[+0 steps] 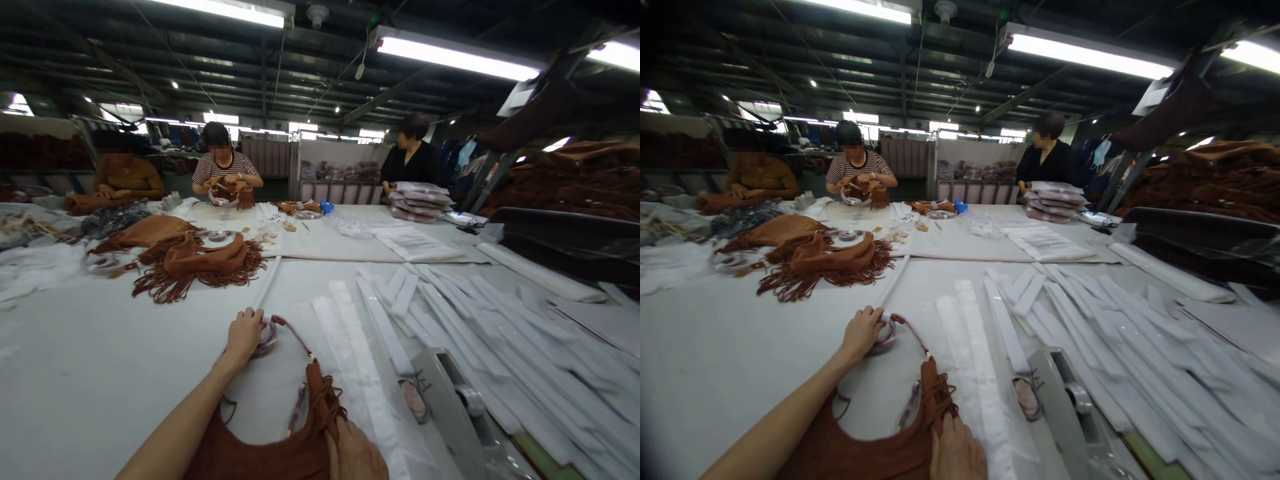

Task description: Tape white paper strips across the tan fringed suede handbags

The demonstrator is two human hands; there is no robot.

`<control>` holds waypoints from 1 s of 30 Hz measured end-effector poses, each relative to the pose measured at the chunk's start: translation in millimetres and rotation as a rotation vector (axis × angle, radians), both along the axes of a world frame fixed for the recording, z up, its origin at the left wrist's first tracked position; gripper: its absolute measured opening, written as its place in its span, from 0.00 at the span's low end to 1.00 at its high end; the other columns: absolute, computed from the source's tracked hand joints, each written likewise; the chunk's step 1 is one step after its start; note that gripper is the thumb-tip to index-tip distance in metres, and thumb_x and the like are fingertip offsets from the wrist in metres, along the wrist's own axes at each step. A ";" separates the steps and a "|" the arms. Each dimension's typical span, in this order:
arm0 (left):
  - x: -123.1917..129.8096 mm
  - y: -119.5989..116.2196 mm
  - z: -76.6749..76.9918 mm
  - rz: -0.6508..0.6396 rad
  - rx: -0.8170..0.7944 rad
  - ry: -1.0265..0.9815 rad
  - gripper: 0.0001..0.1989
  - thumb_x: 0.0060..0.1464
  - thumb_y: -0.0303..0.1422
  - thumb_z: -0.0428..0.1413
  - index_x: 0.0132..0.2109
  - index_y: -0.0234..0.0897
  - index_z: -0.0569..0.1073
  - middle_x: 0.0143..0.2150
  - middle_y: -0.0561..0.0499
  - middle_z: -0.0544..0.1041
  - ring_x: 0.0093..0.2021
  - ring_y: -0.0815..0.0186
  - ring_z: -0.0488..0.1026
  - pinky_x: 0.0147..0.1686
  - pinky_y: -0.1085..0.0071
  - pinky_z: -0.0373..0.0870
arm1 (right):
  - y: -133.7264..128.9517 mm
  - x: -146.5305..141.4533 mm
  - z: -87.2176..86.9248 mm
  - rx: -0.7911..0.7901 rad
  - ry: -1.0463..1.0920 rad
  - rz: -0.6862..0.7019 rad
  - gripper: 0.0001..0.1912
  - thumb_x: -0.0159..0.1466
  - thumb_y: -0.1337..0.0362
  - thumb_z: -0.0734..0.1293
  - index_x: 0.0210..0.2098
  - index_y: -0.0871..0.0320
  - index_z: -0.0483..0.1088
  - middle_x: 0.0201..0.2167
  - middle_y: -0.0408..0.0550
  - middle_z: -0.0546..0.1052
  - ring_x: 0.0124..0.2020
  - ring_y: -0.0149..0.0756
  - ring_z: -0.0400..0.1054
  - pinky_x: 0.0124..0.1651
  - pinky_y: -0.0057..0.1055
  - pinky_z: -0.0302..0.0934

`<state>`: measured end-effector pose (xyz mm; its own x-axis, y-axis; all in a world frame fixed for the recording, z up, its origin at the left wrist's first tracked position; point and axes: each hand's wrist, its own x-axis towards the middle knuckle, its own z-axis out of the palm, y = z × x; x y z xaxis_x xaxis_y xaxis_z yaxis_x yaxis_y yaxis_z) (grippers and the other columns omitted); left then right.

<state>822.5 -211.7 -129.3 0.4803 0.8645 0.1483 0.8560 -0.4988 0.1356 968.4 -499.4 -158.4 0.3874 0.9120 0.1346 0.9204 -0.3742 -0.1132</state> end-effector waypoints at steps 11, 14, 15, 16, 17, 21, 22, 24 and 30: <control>26.3 39.4 -23.1 0.041 0.067 -0.066 0.14 0.62 0.37 0.47 0.52 0.41 0.66 0.44 0.45 0.68 0.45 0.57 0.65 0.39 0.66 0.65 | 42.2 -3.4 5.2 -0.011 -0.106 -0.103 0.10 0.62 0.72 0.57 0.37 0.56 0.68 0.33 0.49 0.73 0.35 0.43 0.70 0.37 0.34 0.61; 25.8 46.9 -29.0 0.014 0.057 -0.080 0.15 0.62 0.37 0.47 0.53 0.41 0.66 0.43 0.46 0.69 0.45 0.58 0.66 0.41 0.66 0.64 | 46.2 -3.3 3.2 0.006 -0.104 -0.123 0.10 0.60 0.73 0.59 0.39 0.57 0.68 0.34 0.50 0.74 0.37 0.43 0.70 0.40 0.35 0.61; 26.6 50.0 -29.8 0.009 0.050 -0.082 0.14 0.62 0.37 0.47 0.53 0.41 0.67 0.43 0.46 0.69 0.44 0.58 0.66 0.41 0.67 0.64 | 48.2 -2.4 5.8 0.007 -0.091 -0.118 0.11 0.60 0.73 0.59 0.39 0.57 0.68 0.35 0.51 0.74 0.38 0.43 0.69 0.41 0.35 0.61; 28.3 53.7 -29.8 0.008 0.041 -0.084 0.14 0.61 0.37 0.48 0.53 0.41 0.67 0.43 0.46 0.69 0.45 0.58 0.66 0.41 0.67 0.64 | 51.1 -1.1 10.2 0.000 -0.069 -0.112 0.11 0.61 0.73 0.59 0.39 0.57 0.68 0.35 0.51 0.74 0.38 0.42 0.70 0.40 0.35 0.60; 30.6 58.0 -29.3 0.010 0.033 -0.085 0.14 0.61 0.38 0.48 0.52 0.41 0.67 0.43 0.46 0.69 0.45 0.58 0.66 0.42 0.66 0.64 | 55.2 0.8 16.4 -0.016 -0.037 -0.109 0.11 0.62 0.73 0.58 0.39 0.57 0.69 0.34 0.50 0.74 0.38 0.41 0.70 0.40 0.34 0.60; 41.5 78.3 -23.0 0.024 -0.018 -0.084 0.14 0.61 0.39 0.49 0.51 0.41 0.68 0.45 0.44 0.68 0.46 0.56 0.66 0.42 0.64 0.64 | 79.2 10.0 42.4 -0.119 0.092 -0.145 0.10 0.66 0.70 0.56 0.38 0.58 0.69 0.35 0.51 0.75 0.37 0.41 0.71 0.37 0.33 0.60; 42.9 82.4 -20.2 0.018 -0.038 -0.085 0.14 0.60 0.39 0.50 0.50 0.40 0.69 0.44 0.44 0.68 0.46 0.56 0.66 0.43 0.64 0.64 | 84.8 11.5 45.8 -0.131 0.105 -0.148 0.10 0.66 0.69 0.56 0.38 0.58 0.69 0.35 0.51 0.75 0.38 0.42 0.71 0.37 0.33 0.60; 42.3 85.2 -11.5 -0.003 -0.068 -0.103 0.14 0.58 0.38 0.53 0.49 0.40 0.70 0.44 0.44 0.69 0.46 0.56 0.67 0.44 0.63 0.64 | 92.2 12.2 46.9 -0.126 0.111 -0.138 0.11 0.67 0.68 0.56 0.37 0.58 0.69 0.35 0.51 0.75 0.38 0.43 0.71 0.37 0.33 0.60; -5.2 8.9 36.8 -0.116 -0.033 -0.281 0.19 0.58 0.36 0.54 0.56 0.40 0.65 0.56 0.44 0.66 0.55 0.59 0.64 0.55 0.62 0.62 | 95.3 8.4 41.2 -0.053 0.099 -0.125 0.10 0.66 0.66 0.57 0.36 0.60 0.69 0.32 0.51 0.75 0.34 0.42 0.71 0.33 0.33 0.58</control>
